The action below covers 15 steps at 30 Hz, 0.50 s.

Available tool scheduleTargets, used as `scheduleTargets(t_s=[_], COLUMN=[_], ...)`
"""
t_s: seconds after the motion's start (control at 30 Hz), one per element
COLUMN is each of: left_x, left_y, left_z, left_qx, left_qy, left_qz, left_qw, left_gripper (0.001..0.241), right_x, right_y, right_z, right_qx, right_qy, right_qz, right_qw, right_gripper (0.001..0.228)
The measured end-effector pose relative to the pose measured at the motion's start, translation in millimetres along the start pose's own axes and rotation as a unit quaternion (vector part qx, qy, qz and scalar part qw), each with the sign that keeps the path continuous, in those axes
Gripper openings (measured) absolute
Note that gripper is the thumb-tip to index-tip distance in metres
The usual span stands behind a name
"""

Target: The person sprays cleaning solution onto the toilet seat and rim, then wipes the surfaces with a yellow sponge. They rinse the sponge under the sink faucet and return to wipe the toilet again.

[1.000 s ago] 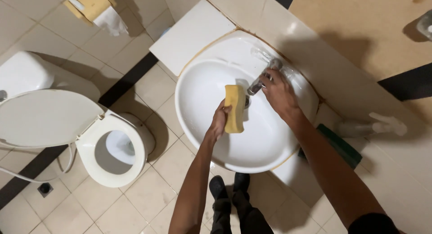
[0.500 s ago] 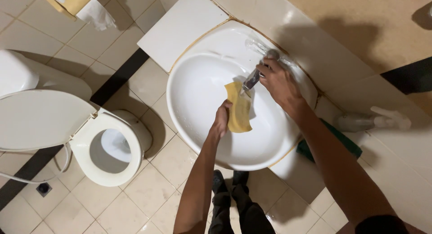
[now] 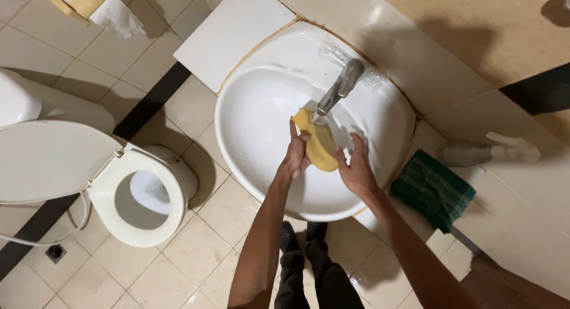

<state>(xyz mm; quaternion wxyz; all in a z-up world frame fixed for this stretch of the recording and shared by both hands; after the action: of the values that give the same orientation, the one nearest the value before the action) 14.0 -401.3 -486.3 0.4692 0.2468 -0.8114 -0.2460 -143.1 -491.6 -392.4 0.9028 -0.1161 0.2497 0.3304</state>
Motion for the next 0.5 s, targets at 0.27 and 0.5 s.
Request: scheduleTargets(t_s=[0.27,0.5], left_x=[51.2,35.4], left_y=[33.5,31.5], left_z=[-16.8,-29.3], left_qx=[0.01,0.056], left_qy=[-0.099,-0.121], left_qz=[-0.029,-0.103], left_qw=[0.995,0.986], left_gripper=[0.084,0.075], right_x=[25.9,17.6], right_y=[26.8,9.3], right_z=[-22.1,-45.1], right_qx=[0.232,0.193], right_qy=[-0.253,-0.205], right_qz=[0.062,0.05], right_qw=[0.937,0.958], right_gripper=[0.076,0.064])
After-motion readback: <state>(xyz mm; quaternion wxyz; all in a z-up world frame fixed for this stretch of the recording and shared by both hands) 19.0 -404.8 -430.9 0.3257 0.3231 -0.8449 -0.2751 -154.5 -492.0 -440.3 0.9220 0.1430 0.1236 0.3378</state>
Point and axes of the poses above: each hand's wrist, its own y-axis away from the middle knuckle, its own x-axis out of the palm, z = x × y, the point moved 6 cm from there along -y, towards the middle knuckle, and after that the axes turned 3 degrees about -x, right-handed, at the moved point
